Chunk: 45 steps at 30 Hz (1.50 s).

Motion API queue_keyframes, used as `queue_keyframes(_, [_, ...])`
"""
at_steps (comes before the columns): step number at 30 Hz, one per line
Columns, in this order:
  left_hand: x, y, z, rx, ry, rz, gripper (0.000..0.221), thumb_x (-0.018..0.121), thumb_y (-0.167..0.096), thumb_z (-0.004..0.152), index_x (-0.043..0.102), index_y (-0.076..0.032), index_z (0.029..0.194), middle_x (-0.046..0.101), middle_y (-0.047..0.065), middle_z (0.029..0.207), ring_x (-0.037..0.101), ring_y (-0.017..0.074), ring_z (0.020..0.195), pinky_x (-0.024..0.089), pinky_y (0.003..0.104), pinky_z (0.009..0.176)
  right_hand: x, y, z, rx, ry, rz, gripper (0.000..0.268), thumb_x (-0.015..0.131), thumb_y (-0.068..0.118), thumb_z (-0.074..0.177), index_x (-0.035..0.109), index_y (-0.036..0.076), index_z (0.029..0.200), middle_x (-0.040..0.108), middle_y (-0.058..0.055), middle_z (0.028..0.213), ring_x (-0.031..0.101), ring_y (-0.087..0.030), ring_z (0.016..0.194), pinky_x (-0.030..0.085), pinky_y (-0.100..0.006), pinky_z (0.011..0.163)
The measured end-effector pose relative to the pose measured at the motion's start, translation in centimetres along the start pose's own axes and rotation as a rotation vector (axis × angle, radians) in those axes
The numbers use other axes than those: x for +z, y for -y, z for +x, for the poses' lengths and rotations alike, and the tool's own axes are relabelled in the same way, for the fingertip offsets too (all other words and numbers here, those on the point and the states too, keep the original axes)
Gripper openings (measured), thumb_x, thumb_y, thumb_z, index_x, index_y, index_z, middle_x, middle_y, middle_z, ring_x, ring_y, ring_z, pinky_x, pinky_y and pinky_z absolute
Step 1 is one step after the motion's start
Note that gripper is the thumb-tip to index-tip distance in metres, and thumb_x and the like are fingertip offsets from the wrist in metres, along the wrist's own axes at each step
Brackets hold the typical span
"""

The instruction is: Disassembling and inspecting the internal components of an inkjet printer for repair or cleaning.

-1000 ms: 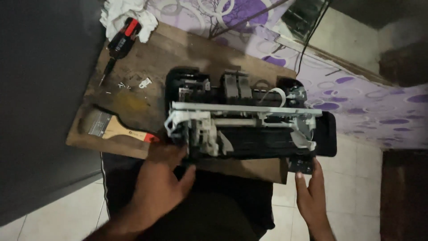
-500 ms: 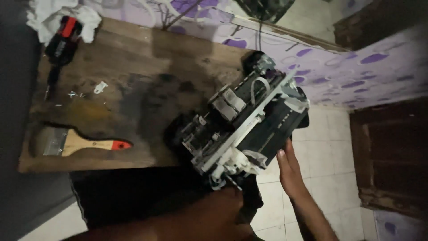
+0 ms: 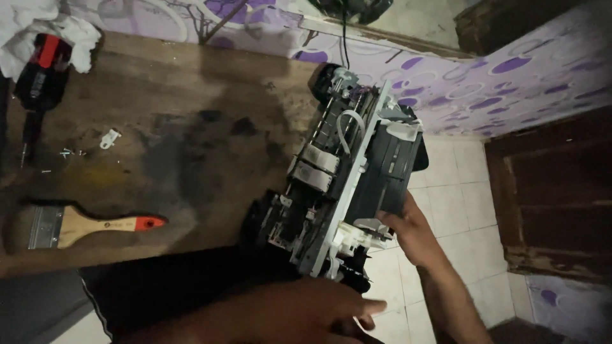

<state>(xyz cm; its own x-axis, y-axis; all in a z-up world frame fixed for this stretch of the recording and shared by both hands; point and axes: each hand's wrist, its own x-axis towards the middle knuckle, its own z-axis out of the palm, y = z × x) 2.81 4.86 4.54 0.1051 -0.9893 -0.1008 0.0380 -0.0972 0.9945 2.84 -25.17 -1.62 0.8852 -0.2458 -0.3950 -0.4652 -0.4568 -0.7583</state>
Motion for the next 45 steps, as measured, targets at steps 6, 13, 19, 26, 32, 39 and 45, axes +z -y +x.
queue_keyframes(6, [-1.6, 4.2, -3.8, 0.122, -0.495, 0.001, 0.056, 0.059, -0.036, 0.094, 0.055, -0.016, 0.147, 0.074, 0.001, 0.130, 0.073, 0.0124, 0.098, 0.053, 0.032, 0.093, -4.1, -2.3, 2.0, -0.143, 0.180, 0.055, 0.046, 0.064, 0.012, 0.084, 0.059, 0.006, 0.129, 0.068, -0.009, 0.113, 0.065, -0.023, 0.104, 0.050, -0.036, 0.090])
queue_keyframes(13, [-2.3, 8.9, -7.4, -0.048, -0.943, -0.308, 0.044, 0.066, -0.017, 0.091, 0.071, -0.019, 0.134, 0.083, -0.002, 0.116, 0.072, 0.0065, 0.106, 0.050, 0.025, 0.100, -7.1, -3.0, 3.9, -0.164, 0.331, -0.015, 0.055, 0.065, 0.017, 0.088, 0.054, 0.011, 0.142, 0.057, -0.001, 0.099, 0.055, -0.014, 0.088, 0.044, -0.029, 0.078])
queue_keyframes(19, [-2.4, 10.8, -9.1, -0.082, -1.165, -0.366, 0.043, 0.064, -0.010, 0.088, 0.074, -0.014, 0.130, 0.083, 0.006, 0.110, 0.078, 0.0154, 0.098, 0.060, 0.030, 0.092, -10.8, -4.9, 8.3, -0.244, 0.506, 0.040, 0.062, 0.066, 0.010, 0.092, 0.048, 0.008, 0.152, 0.060, 0.001, 0.102, 0.055, -0.010, 0.083, 0.044, -0.025, 0.071])
queue_keyframes(26, [-2.1, 13.7, -9.7, 0.010, -1.243, -0.431, 0.042, 0.062, -0.007, 0.090, 0.070, -0.008, 0.131, 0.081, 0.010, 0.112, 0.076, 0.0179, 0.101, 0.060, 0.031, 0.092, -11.0, 0.1, 11.4, -0.126, 0.641, -0.104, 0.084, 0.062, -0.001, 0.087, 0.027, 0.014, 0.163, 0.041, -0.002, 0.160, 0.064, -0.013, 0.077, 0.061, -0.029, 0.055])
queue_keyframes(32, [-2.3, 12.8, -10.2, -0.097, -1.353, -0.172, 0.037, 0.062, -0.012, 0.092, 0.071, -0.011, 0.127, 0.081, 0.006, 0.112, 0.075, 0.0147, 0.106, 0.056, 0.028, 0.095, -8.5, 6.8, 12.7, -0.106, 0.711, -0.414, 0.077, 0.055, 0.015, 0.091, 0.025, 0.013, 0.162, 0.044, -0.009, 0.162, 0.051, -0.029, 0.140, 0.055, -0.046, 0.105])
queue_keyframes(39, [-2.3, 10.8, -10.4, -0.135, -1.478, -0.270, 0.032, 0.061, -0.007, 0.094, 0.070, -0.005, 0.125, 0.079, 0.010, 0.113, 0.072, 0.0160, 0.104, 0.053, 0.027, 0.094, -7.6, 8.2, 15.8, -0.376, 0.876, -0.459, 0.053, 0.052, 0.014, 0.095, 0.049, 0.007, 0.147, 0.063, -0.011, 0.138, 0.062, -0.027, 0.124, 0.048, -0.044, 0.106])
queue_keyframes(45, [-2.0, 10.7, -10.4, -0.206, -1.592, -0.169, 0.032, 0.059, -0.004, 0.096, 0.071, -0.007, 0.127, 0.076, 0.007, 0.116, 0.068, 0.0144, 0.109, 0.050, 0.027, 0.099, -5.0, 10.5, 17.9, -0.454, 0.875, -0.574, 0.058, 0.055, 0.010, 0.093, 0.045, 0.006, 0.150, 0.054, -0.014, 0.152, 0.054, -0.032, 0.137, 0.037, -0.050, 0.117])
